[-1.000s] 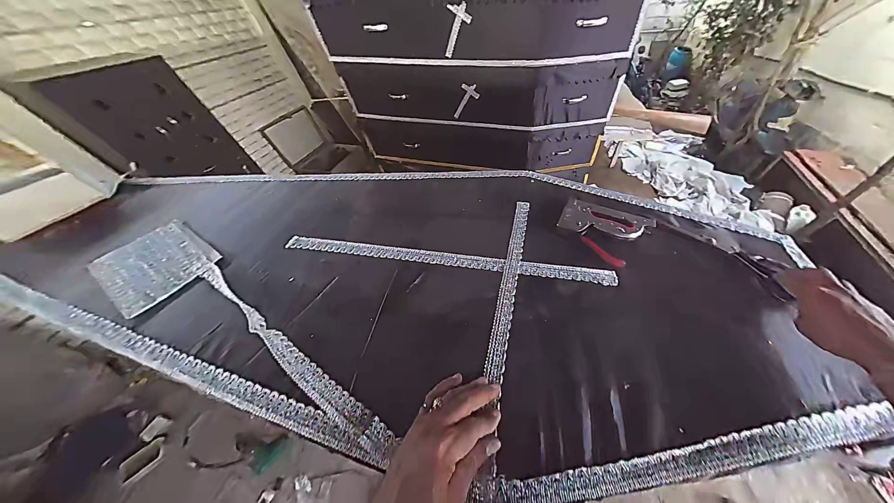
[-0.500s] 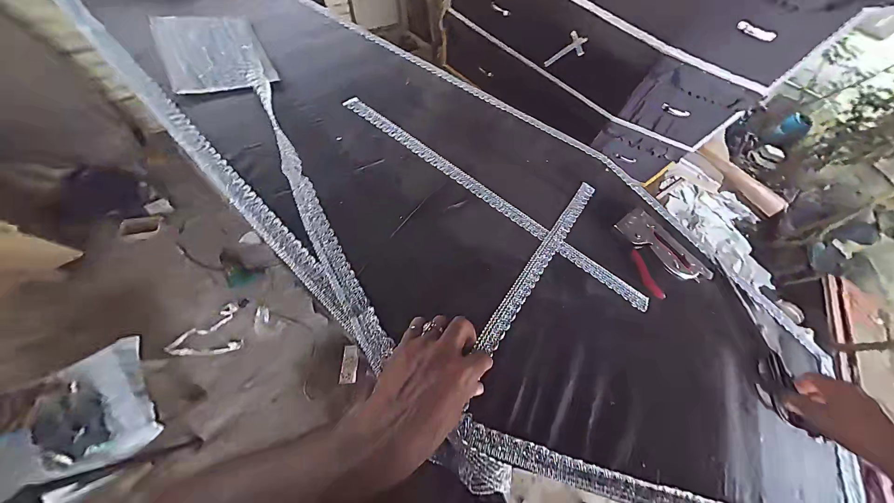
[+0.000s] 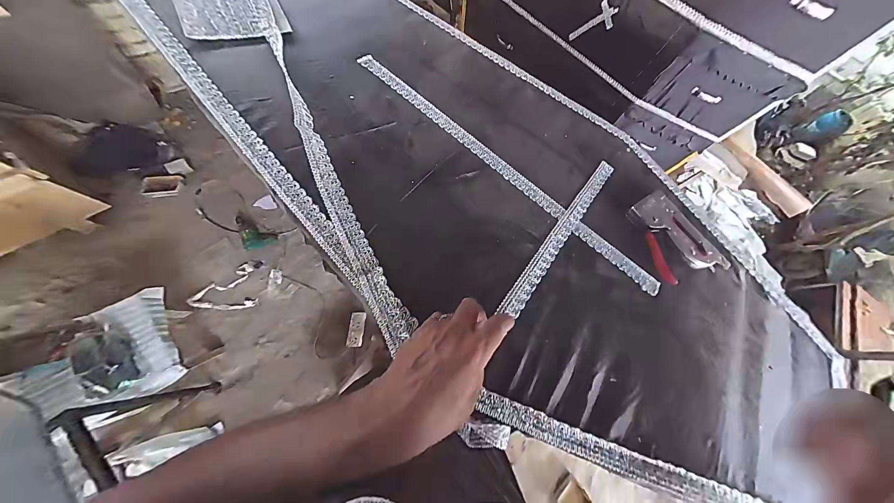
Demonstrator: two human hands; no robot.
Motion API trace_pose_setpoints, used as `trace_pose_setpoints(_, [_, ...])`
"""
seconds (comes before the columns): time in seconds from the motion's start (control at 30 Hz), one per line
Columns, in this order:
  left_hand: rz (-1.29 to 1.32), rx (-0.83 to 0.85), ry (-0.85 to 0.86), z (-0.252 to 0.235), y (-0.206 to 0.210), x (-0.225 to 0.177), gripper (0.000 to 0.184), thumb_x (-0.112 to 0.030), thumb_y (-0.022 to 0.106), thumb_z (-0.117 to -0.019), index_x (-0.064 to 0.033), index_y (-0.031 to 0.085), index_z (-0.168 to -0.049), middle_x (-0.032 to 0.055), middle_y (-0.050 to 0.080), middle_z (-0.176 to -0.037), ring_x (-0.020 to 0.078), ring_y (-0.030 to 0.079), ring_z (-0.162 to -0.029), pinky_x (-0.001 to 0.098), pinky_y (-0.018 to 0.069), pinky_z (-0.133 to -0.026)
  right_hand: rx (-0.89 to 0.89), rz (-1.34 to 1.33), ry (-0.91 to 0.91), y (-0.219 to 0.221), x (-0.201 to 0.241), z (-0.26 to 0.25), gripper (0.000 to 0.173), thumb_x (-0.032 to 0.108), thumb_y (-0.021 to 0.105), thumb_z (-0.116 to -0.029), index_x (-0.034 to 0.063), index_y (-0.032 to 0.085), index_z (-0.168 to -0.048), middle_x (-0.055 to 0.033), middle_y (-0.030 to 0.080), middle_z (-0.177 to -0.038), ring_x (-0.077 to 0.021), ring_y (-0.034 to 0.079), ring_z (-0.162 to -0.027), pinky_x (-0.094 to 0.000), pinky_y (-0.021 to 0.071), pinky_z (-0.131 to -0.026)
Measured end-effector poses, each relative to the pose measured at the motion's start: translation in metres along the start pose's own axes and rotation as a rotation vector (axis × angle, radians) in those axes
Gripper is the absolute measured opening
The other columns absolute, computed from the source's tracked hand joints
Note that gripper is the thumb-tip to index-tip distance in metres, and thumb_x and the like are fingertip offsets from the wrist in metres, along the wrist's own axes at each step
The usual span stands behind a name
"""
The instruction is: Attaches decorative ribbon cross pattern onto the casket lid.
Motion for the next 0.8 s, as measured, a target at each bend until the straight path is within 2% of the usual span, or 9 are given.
trace_pose_setpoints(0.07, [0.073,0.098,-0.053,0.000,-0.008,0.001,0.061,-0.012,0.067,-0.0870,-0.0200,0.054,-0.146,0.0168,0.061,-0.119,0.0300,0.069,-0.084,0.0439,0.0588,-0.066,0.035,0.181,0.088,0.027,0.005,0.008,0.037,0.067,0.064,-0.0886,0.0297,0.070,-0.089,0.0160,0.061,-0.071,0.0011,0.058,-0.062,-0.0193,0.0483,-0.057])
trace_pose_setpoints(0.1, [0.120,0.172,-0.077,0.000,-0.013,0.001,0.063,-0.011,0.066,-0.0885,-0.0197,0.050,-0.149,0.0164,0.061,-0.119,0.0301,0.069,-0.087,0.0454,0.0589,-0.070,0.074,0.271,0.123,0.042,0.006,0.012,0.046,0.075,0.058,-0.0873,0.0302,0.069,-0.091,0.0155,0.061,-0.074,0.0003,0.059,-0.064,-0.0204,0.0488,-0.058])
trace_pose_setpoints(0.17, [0.204,0.241,-0.086,-0.001,-0.019,0.006,0.053,-0.012,0.064,-0.0910,-0.0169,0.052,-0.143,0.0109,0.069,-0.105,0.0264,0.070,-0.084,0.0470,0.0586,-0.073,0.190,0.361,0.220,0.063,0.002,0.015,0.069,0.087,0.053,-0.0796,0.0273,0.071,-0.108,0.0123,0.068,-0.085,-0.0012,0.063,-0.071,-0.0217,0.0526,-0.063])
trace_pose_setpoints(0.2, [0.226,0.250,-0.086,-0.001,-0.019,0.009,0.048,-0.013,0.064,-0.0911,-0.0165,0.055,-0.138,0.0076,0.071,-0.100,0.0238,0.070,-0.081,0.0467,0.0582,-0.071,0.240,0.424,0.263,0.069,-0.002,0.016,0.069,0.085,0.053,-0.0822,0.0240,0.071,-0.109,0.0116,0.068,-0.084,-0.0012,0.062,-0.069,-0.0218,0.0529,-0.061])
trace_pose_setpoints(0.27, [0.239,0.248,-0.100,-0.001,-0.020,0.013,0.042,-0.014,0.063,-0.0901,-0.0173,0.059,-0.132,0.0033,0.072,-0.094,0.0208,0.070,-0.078,0.0466,0.0572,-0.068,0.359,0.551,0.349,0.079,-0.010,0.014,0.070,0.080,0.056,-0.0870,0.0132,0.069,-0.103,0.0077,0.062,-0.074,-0.0027,0.057,-0.060,-0.0232,0.0489,-0.053])
trace_pose_setpoints(0.43, [0.258,0.271,-0.120,0.004,-0.022,0.015,0.035,-0.018,0.059,-0.0919,-0.0191,0.063,-0.127,0.0003,0.070,-0.097,0.0160,0.067,-0.077,0.0426,0.0554,-0.068,0.510,0.768,0.641,0.089,-0.011,0.000,0.074,0.079,0.065,-0.0781,0.0066,0.066,-0.096,0.0100,0.056,-0.068,0.0010,0.052,-0.055,-0.0189,0.0426,-0.050])
trace_pose_setpoints(0.63, [0.340,0.219,-0.078,0.013,-0.014,0.021,0.034,-0.023,0.055,-0.0957,-0.0200,0.067,-0.128,-0.0041,0.070,-0.096,0.0079,0.064,-0.077,0.0351,0.0552,-0.071,0.598,0.660,0.782,0.091,-0.031,-0.030,0.065,0.080,0.075,-0.0669,0.0199,0.067,-0.089,0.0133,0.060,-0.064,0.0030,0.055,-0.050,-0.0147,0.0435,-0.044])
trace_pose_setpoints(0.73, [0.374,0.175,-0.075,0.016,-0.008,0.023,0.034,-0.023,0.057,-0.0956,-0.0208,0.068,-0.127,-0.0065,0.070,-0.095,0.0045,0.064,-0.076,0.0310,0.0556,-0.070,0.653,0.618,0.683,0.106,-0.044,-0.049,0.058,0.079,0.072,-0.0732,0.0222,0.068,-0.085,0.0115,0.058,-0.061,0.0020,0.050,-0.045,-0.0160,0.0404,-0.039])
trace_pose_setpoints(0.8, [0.377,0.138,-0.064,0.019,-0.006,0.022,0.033,-0.023,0.058,-0.0951,-0.0208,0.069,-0.126,-0.0071,0.070,-0.095,0.0035,0.063,-0.074,0.0295,0.0551,-0.069,0.667,0.632,0.647,0.122,-0.049,-0.061,0.060,0.081,0.070,-0.0733,0.0215,0.067,-0.080,0.0099,0.056,-0.057,0.0000,0.050,-0.042,-0.0178,0.0408,-0.037])
Point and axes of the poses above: each hand's wrist, its own z-axis away from the middle knuckle, its own y-axis out of the palm, x = y × z, the point moved 1 cm from there along -z, towards the middle knuckle
